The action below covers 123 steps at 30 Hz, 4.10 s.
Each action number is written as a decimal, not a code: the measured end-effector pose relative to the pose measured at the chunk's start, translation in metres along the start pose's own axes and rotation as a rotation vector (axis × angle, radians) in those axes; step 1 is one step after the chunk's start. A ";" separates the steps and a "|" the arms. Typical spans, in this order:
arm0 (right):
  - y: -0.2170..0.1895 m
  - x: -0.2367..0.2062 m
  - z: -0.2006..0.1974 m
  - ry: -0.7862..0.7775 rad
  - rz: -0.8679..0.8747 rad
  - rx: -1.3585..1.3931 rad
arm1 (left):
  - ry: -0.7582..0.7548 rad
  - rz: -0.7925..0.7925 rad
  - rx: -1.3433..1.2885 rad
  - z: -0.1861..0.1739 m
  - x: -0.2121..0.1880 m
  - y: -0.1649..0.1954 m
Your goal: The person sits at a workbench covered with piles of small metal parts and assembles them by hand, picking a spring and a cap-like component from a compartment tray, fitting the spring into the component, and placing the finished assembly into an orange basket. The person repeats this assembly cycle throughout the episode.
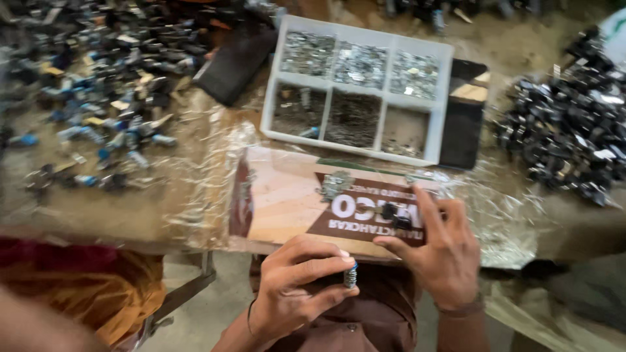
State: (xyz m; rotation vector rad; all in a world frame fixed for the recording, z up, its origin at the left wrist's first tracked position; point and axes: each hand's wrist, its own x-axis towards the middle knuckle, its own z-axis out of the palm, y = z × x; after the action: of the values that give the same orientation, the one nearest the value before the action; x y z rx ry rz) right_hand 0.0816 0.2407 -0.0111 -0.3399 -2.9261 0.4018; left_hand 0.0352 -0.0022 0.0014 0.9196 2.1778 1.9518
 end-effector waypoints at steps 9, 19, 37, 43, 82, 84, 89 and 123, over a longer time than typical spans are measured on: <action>-0.107 -0.024 0.019 0.075 -0.356 0.411 | 0.302 -0.022 0.085 -0.067 -0.025 -0.012; -0.214 0.029 0.047 -0.173 -0.553 0.248 | 0.591 -0.041 0.253 -0.153 -0.056 -0.001; -0.137 -0.033 0.041 0.327 -0.195 0.659 | 0.199 -0.011 -0.008 -0.092 -0.018 -0.024; -0.144 -0.030 0.029 0.264 -0.127 0.887 | 0.119 -0.010 0.029 -0.081 -0.014 -0.024; -0.078 0.004 0.005 0.352 -0.085 -0.230 | 0.102 -0.142 -0.058 -0.034 -0.005 -0.021; -0.080 0.008 0.003 0.330 -0.081 -0.150 | 0.104 -0.143 -0.081 -0.034 -0.004 -0.020; -0.075 0.001 0.008 0.299 0.000 0.380 | 0.086 -0.134 -0.117 -0.035 -0.002 -0.017; -0.041 -0.063 0.053 -0.169 0.641 1.897 | 0.123 -0.305 -0.419 -0.027 -0.015 -0.020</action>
State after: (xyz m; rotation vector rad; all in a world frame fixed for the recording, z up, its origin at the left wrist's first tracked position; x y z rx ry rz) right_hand 0.1237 0.1740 -0.0580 -0.7664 -1.2144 2.7266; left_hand 0.0284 -0.0340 -0.0169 0.3893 1.7242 2.2200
